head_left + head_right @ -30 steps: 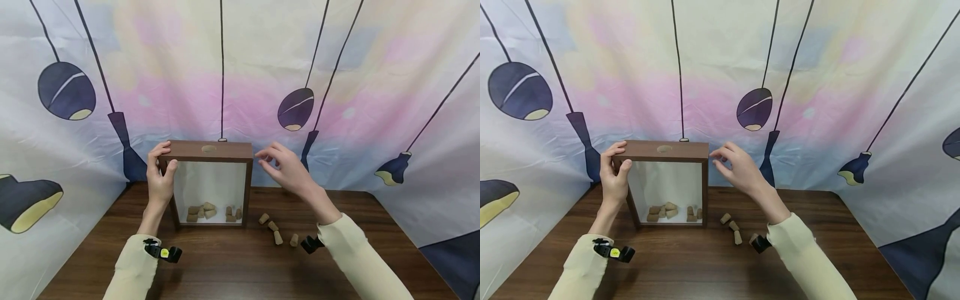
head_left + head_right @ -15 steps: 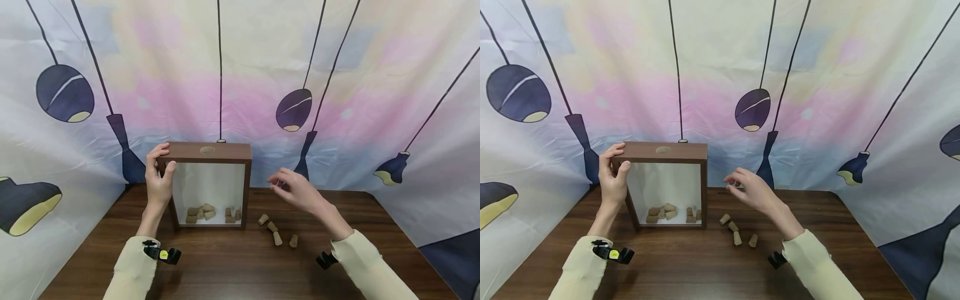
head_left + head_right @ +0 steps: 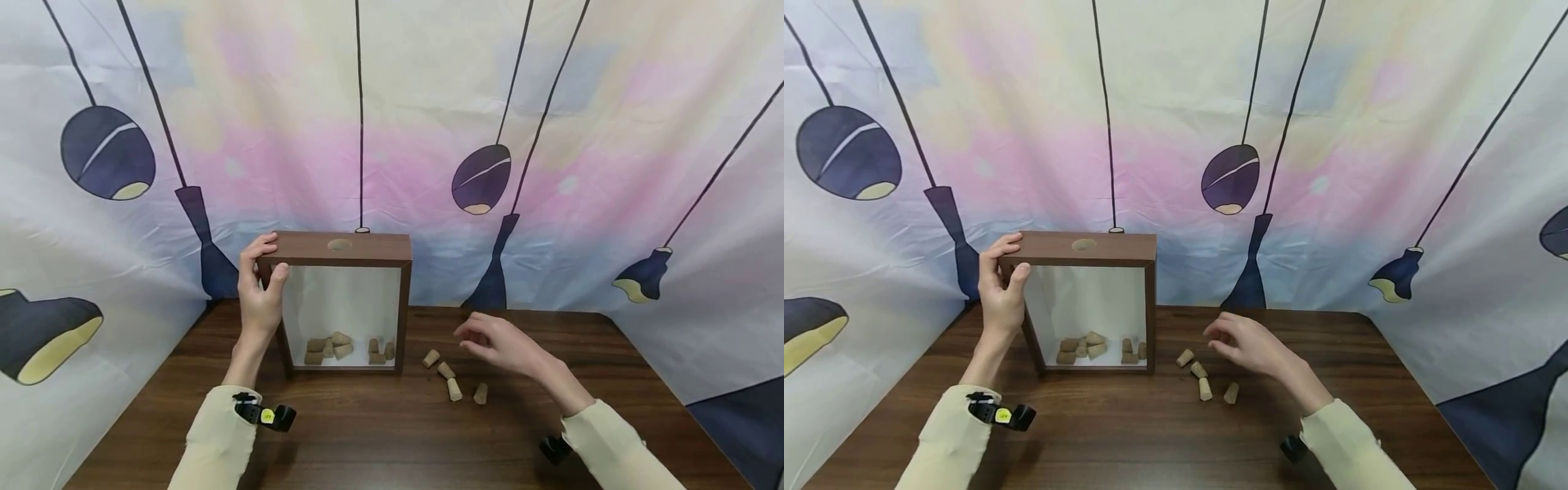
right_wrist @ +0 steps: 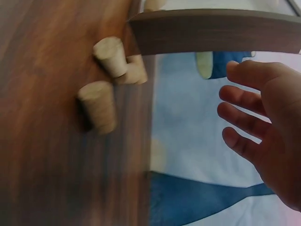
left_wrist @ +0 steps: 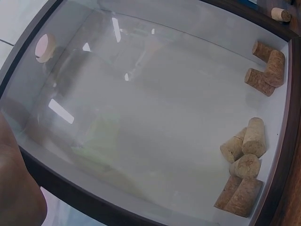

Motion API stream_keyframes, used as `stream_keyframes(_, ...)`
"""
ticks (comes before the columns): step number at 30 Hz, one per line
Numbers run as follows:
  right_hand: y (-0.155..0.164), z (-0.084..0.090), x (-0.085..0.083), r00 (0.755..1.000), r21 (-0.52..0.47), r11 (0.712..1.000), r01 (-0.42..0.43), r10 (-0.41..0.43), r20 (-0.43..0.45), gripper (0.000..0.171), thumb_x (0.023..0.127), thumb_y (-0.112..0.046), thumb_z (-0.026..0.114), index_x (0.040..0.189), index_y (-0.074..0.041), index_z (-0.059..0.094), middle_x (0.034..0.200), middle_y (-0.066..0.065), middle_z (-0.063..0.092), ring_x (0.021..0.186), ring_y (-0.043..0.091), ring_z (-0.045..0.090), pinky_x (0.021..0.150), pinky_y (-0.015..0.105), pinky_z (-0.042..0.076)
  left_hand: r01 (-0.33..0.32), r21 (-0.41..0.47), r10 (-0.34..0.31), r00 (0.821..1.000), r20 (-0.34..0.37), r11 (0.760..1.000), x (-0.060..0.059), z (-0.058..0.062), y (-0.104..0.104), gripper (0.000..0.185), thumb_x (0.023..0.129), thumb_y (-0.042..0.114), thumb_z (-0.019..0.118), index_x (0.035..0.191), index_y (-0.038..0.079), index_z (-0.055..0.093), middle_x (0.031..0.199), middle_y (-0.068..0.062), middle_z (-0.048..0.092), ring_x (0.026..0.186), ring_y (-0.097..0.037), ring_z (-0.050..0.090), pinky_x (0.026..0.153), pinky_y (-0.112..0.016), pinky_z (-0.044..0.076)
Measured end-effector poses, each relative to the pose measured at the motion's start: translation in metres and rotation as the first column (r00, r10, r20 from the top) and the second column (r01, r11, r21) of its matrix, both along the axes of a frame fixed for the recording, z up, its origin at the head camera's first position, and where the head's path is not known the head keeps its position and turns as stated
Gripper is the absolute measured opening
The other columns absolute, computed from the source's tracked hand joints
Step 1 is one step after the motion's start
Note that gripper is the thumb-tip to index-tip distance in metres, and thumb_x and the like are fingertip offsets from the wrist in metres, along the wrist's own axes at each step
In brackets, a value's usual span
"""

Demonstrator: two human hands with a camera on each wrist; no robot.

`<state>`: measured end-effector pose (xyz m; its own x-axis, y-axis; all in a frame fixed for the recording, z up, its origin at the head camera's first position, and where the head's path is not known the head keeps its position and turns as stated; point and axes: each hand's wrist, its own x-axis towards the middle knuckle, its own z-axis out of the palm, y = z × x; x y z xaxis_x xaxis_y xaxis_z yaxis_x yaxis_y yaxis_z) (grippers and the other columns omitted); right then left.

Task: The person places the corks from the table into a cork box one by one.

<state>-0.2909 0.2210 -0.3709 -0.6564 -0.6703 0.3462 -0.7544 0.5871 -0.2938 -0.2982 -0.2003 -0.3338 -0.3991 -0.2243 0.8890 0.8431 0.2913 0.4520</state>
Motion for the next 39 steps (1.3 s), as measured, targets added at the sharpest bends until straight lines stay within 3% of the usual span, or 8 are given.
stream_keyframes(2, 0.004, -0.007, 0.0, 0.999, 0.024, 1.0, -0.006, 0.005, 0.039, 0.018, 0.098, -0.026, 0.063, 0.114, -0.022, 0.068, 0.096, -0.014, 0.061, 0.08, -0.003, 0.056, 0.07, 0.026, 0.051, 0.002, 0.001, -0.002, 1.0, 0.0, 1.0, 0.0, -0.001, 0.0, 0.035, 0.093, 0.007, 0.059, 0.122, -0.011, 0.051, 0.14, -0.021, 0.051, 0.136, -0.023, 0.045, 0.089, -0.023, 0.035)
stream_keyframes(4, 0.008, -0.014, 0.0, 0.997, 0.036, 0.999, -0.013, 0.01, 0.081, 0.019, 0.098, -0.029, 0.062, 0.115, -0.022, 0.068, 0.096, -0.014, 0.061, 0.08, -0.003, 0.056, 0.07, 0.027, 0.051, 0.001, 0.001, -0.001, 1.0, -0.001, 1.0, -0.007, -0.006, -0.004, 0.035, 0.093, 0.008, 0.06, 0.123, -0.008, 0.052, 0.141, -0.018, 0.051, 0.137, -0.022, 0.045, 0.085, -0.023, 0.034)
stream_keyframes(13, 0.023, -0.037, 0.001, 0.982, 0.098, 0.993, -0.069, 0.051, 0.18, 0.024, 0.097, -0.029, 0.063, 0.117, -0.017, 0.07, 0.106, -0.009, 0.063, 0.077, -0.002, 0.053, 0.069, 0.026, 0.05, -0.008, 0.001, 0.008, 1.0, 0.005, 1.0, -0.007, -0.007, -0.003, 0.033, 0.093, 0.004, 0.056, 0.121, -0.013, 0.049, 0.14, -0.025, 0.049, 0.136, -0.02, 0.045, 0.079, -0.022, 0.031)
stream_keyframes(18, 0.031, -0.044, 0.004, 0.961, 0.112, 0.99, -0.091, 0.058, 0.272, 0.028, 0.097, -0.032, 0.063, 0.119, -0.016, 0.068, 0.108, -0.005, 0.062, 0.079, -0.001, 0.053, 0.071, 0.025, 0.049, -0.005, -0.001, 0.005, 1.0, 0.003, 1.0, -0.006, -0.006, -0.003, 0.034, 0.093, 0.005, 0.058, 0.122, -0.01, 0.05, 0.141, -0.021, 0.05, 0.136, -0.02, 0.045, 0.076, -0.023, 0.03)
stream_keyframes(24, 0.038, -0.051, 0.008, 0.929, 0.122, 0.987, -0.107, 0.056, 0.367, 0.034, 0.094, -0.041, 0.065, 0.12, -0.02, 0.067, 0.109, -0.005, 0.059, 0.084, 0.005, 0.055, 0.073, 0.026, 0.049, -0.001, -0.005, 0.001, 1.0, 0.008, 1.0, -0.006, -0.007, -0.004, 0.034, 0.093, 0.007, 0.059, 0.123, -0.007, 0.051, 0.142, -0.018, 0.051, 0.137, -0.02, 0.044, 0.089, -0.025, 0.033)
stream_keyframes(28, 0.042, -0.056, 0.007, 0.916, 0.125, 0.986, -0.111, 0.052, 0.399, 0.032, 0.092, -0.041, 0.068, 0.118, -0.023, 0.067, 0.106, -0.008, 0.057, 0.083, 0.007, 0.055, 0.072, 0.024, 0.047, -0.002, -0.001, 0.002, 1.0, 0.007, 1.0, -0.006, -0.006, -0.004, 0.034, 0.093, 0.008, 0.059, 0.123, -0.007, 0.051, 0.142, -0.018, 0.051, 0.137, -0.02, 0.044, 0.095, -0.025, 0.034)
stream_keyframes(39, 0.041, -0.06, 0.005, 0.92, 0.13, 0.988, -0.079, 0.022, 0.392, 0.026, 0.091, -0.04, 0.069, 0.114, -0.027, 0.068, 0.103, -0.011, 0.057, 0.079, 0.001, 0.053, 0.069, 0.022, 0.047, -0.006, -0.012, 0.006, 1.0, 0.003, 1.0, -0.006, -0.006, -0.004, 0.033, 0.093, 0.008, 0.059, 0.123, -0.006, 0.052, 0.142, -0.016, 0.052, 0.137, -0.022, 0.045, 0.097, -0.025, 0.035)
